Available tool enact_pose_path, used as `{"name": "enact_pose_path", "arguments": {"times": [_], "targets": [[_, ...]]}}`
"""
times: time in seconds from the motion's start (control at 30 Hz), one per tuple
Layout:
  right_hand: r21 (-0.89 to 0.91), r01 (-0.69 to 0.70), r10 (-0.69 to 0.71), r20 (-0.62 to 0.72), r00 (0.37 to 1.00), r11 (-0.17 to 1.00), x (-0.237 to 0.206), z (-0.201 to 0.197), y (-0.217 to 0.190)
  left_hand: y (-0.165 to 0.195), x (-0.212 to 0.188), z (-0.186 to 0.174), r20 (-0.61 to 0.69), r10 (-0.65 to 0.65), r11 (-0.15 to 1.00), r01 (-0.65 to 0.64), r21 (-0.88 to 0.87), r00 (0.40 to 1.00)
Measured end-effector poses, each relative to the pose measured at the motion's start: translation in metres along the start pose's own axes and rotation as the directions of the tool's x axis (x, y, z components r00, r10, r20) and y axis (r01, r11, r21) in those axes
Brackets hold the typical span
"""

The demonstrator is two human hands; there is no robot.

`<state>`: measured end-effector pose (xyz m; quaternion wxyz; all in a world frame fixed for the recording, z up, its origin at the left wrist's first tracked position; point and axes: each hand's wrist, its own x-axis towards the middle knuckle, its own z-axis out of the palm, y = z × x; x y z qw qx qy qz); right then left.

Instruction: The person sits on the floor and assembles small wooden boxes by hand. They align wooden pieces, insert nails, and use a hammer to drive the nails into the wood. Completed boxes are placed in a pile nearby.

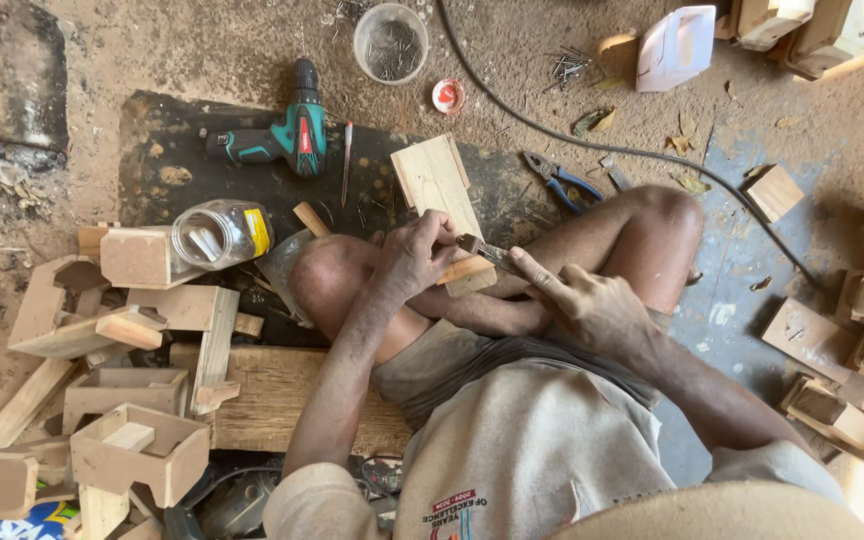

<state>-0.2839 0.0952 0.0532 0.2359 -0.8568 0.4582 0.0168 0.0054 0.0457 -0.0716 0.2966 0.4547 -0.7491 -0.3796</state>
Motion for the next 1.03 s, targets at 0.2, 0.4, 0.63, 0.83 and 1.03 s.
{"name": "enact_pose_path", "arguments": {"times": [0.2,0.4,0.63,0.83,1.03], "targets": [[0.237,0.304,-0.137,-0.536,0.833,0.923,-0.005,0.011,0.003,-0.014,0.005,0.01,0.01,0.007,0.997,-0.008,0.077,1.0],[0.039,0.004,-0.004,0.008,1.0,0.999,0.008,-0.018,-0.004,-0.009,0.0,0.009,0.018,0.009,0.999,-0.01,0.048,1.0],[0.325,0.171,-0.112,-0.191,0.975,0.93,0.018,-0.026,-0.019,-0.003,0.007,0.003,0.026,-0.044,0.999,0.043,0.031,0.999],[0.731,-0.13,0.375,-0.182,0.909,0.67,0.015,0.034,-0.006,0.003,0.004,0.002,-0.068,0.023,1.0,-0.022,0.013,0.997],[0.926,-0.049,0.486,-0.15,0.861,0.373,0.066,0.129,0.021,0.006,0.003,-0.003,-0.036,-0.005,1.0,0.005,0.0,0.999]]}}
